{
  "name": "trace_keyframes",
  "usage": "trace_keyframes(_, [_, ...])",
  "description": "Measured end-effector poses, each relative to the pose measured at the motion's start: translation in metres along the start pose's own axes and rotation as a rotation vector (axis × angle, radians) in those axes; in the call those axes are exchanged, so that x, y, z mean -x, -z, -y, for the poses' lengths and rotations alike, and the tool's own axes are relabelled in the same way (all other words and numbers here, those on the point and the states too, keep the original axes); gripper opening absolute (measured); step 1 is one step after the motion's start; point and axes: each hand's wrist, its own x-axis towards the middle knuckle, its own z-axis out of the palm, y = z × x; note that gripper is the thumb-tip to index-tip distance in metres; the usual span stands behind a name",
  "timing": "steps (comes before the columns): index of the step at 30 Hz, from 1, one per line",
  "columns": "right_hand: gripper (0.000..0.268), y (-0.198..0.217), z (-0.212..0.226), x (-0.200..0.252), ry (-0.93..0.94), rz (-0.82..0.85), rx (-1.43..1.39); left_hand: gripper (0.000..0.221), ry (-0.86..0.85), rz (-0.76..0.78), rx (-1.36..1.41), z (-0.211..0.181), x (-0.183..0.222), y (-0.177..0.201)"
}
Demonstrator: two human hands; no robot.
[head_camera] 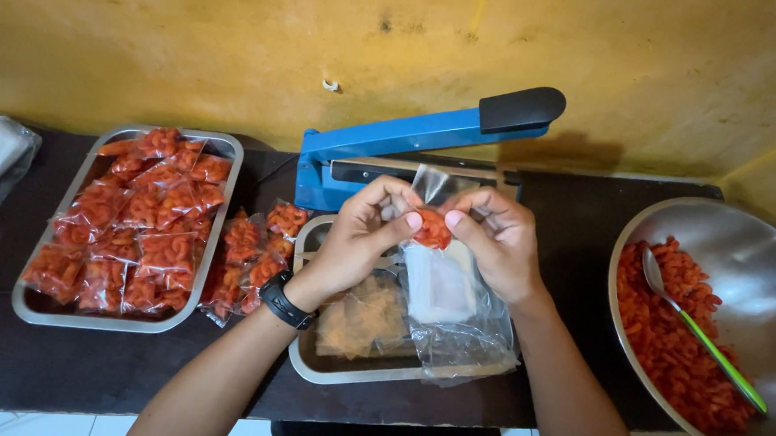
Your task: The person fills small clear plastic bags with red goji berries using a spoon, seals them with a blue impulse sealer, and trims the excess plastic with scissors. The sealed bags are placed on a metal tray. The person repeats this process for multiple bags.
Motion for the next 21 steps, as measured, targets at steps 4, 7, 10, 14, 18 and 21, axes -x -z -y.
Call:
trace_keyframes(4, [0.010, 0.003, -0.004, 0.001, -0.023, -0.004, -0.009, 0.020, 0.006, -0.019, -0.011, -0.001, 0.000, 0.001])
trace_keyframes(7, [0.004, -0.002, 0.003, -0.001, 0.010, 0.041, 0.008, 0.019, -0.007, 0.009, -0.139, -0.007, 0.002, -0.001])
trace_keyframes(10, [0.006, -0.004, 0.006, -0.001, 0.030, 0.076, 0.093, 0.019, -0.021, 0.009, -0.242, -0.011, 0.002, -0.003])
trace_keyframes(14, [0.006, -0.004, 0.004, 0.001, 0.032, 0.038, 0.122, 0.022, -0.029, -0.013, -0.341, -0.013, 0.002, -0.007])
trace_keyframes(18, [0.012, -0.002, 0.003, 0.002, 0.013, 0.000, 0.074, 0.011, -0.061, -0.070, -0.335, -0.021, 0.003, -0.009])
trace_keyframes(21, [0.017, 0.000, 0.004, 0.000, 0.050, 0.031, 0.080, 0.009, -0.125, -0.061, -0.374, -0.025, 0.000, -0.006])
